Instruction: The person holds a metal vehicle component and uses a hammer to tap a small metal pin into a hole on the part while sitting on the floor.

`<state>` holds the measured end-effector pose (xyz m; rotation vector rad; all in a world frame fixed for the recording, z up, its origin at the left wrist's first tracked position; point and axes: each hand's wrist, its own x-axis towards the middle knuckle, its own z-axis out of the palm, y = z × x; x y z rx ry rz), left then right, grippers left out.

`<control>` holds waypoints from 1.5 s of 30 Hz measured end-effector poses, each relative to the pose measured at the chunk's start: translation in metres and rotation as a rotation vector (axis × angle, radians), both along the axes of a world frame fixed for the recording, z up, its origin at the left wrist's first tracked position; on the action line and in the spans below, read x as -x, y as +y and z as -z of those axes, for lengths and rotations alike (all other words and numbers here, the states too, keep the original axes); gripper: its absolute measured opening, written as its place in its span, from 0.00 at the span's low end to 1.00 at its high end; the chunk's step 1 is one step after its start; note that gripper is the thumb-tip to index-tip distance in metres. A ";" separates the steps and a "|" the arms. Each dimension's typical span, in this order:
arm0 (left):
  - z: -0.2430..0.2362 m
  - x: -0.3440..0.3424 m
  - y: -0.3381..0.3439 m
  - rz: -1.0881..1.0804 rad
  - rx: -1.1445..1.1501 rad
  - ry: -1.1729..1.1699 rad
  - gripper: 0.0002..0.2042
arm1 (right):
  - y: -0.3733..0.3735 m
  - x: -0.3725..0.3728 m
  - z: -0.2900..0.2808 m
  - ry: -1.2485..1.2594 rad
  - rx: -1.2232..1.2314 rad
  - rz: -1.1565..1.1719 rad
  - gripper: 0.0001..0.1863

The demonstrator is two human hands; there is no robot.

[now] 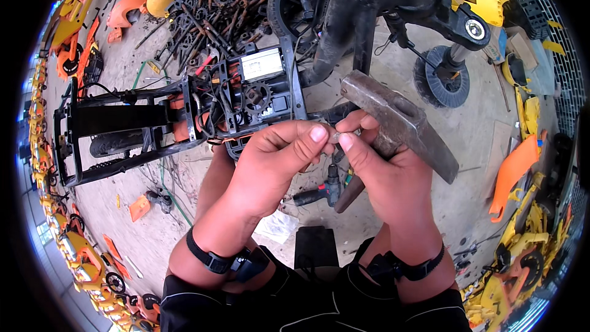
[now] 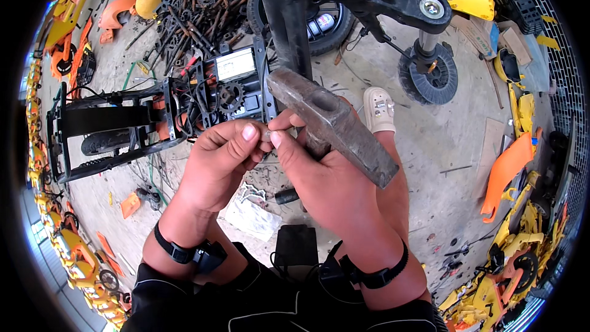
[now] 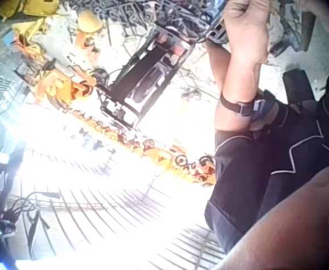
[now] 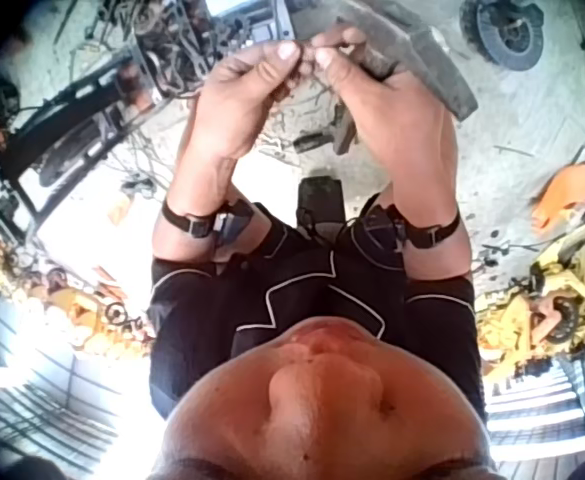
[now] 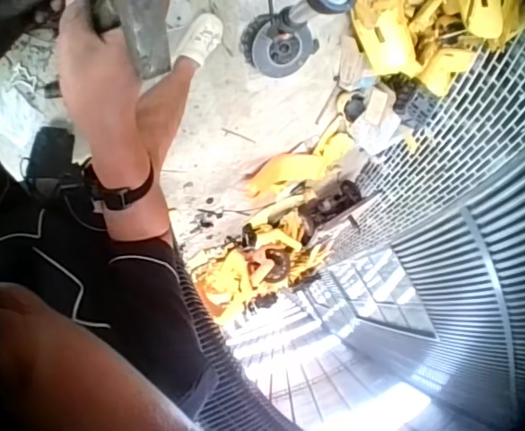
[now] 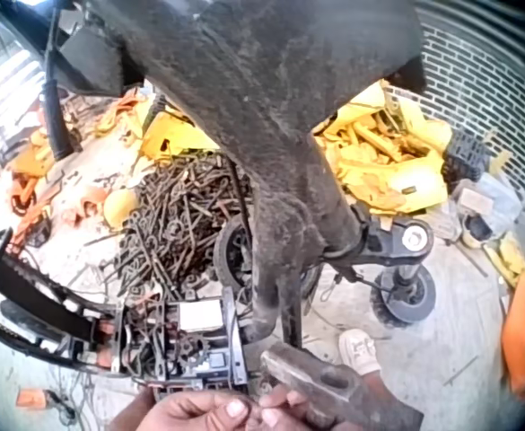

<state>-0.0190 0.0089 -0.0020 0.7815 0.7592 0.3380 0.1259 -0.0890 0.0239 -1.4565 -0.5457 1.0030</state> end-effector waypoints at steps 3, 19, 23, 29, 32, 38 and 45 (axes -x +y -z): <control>0.002 -0.001 0.001 0.016 0.001 0.013 0.15 | 0.001 -0.001 0.001 0.014 -0.014 0.025 0.09; 0.009 -0.006 0.001 0.063 0.028 -0.044 0.11 | -0.004 -0.009 0.002 -0.037 0.060 -0.051 0.13; 0.008 -0.008 0.001 0.071 -0.016 -0.050 0.11 | -0.006 -0.007 0.006 -0.200 -0.029 -0.046 0.11; 0.011 -0.009 0.001 0.053 -0.015 -0.086 0.10 | -0.003 -0.007 -0.005 -0.094 0.029 -0.018 0.09; 0.010 -0.011 0.000 0.048 -0.020 -0.088 0.10 | -0.006 -0.010 0.005 -0.104 -0.072 -0.036 0.09; 0.014 -0.013 -0.001 0.027 -0.020 -0.127 0.08 | -0.007 -0.011 0.007 -0.020 -0.081 0.040 0.08; 0.018 -0.015 -0.002 -0.019 -0.061 -0.147 0.08 | -0.008 -0.008 0.009 0.009 -0.112 0.031 0.08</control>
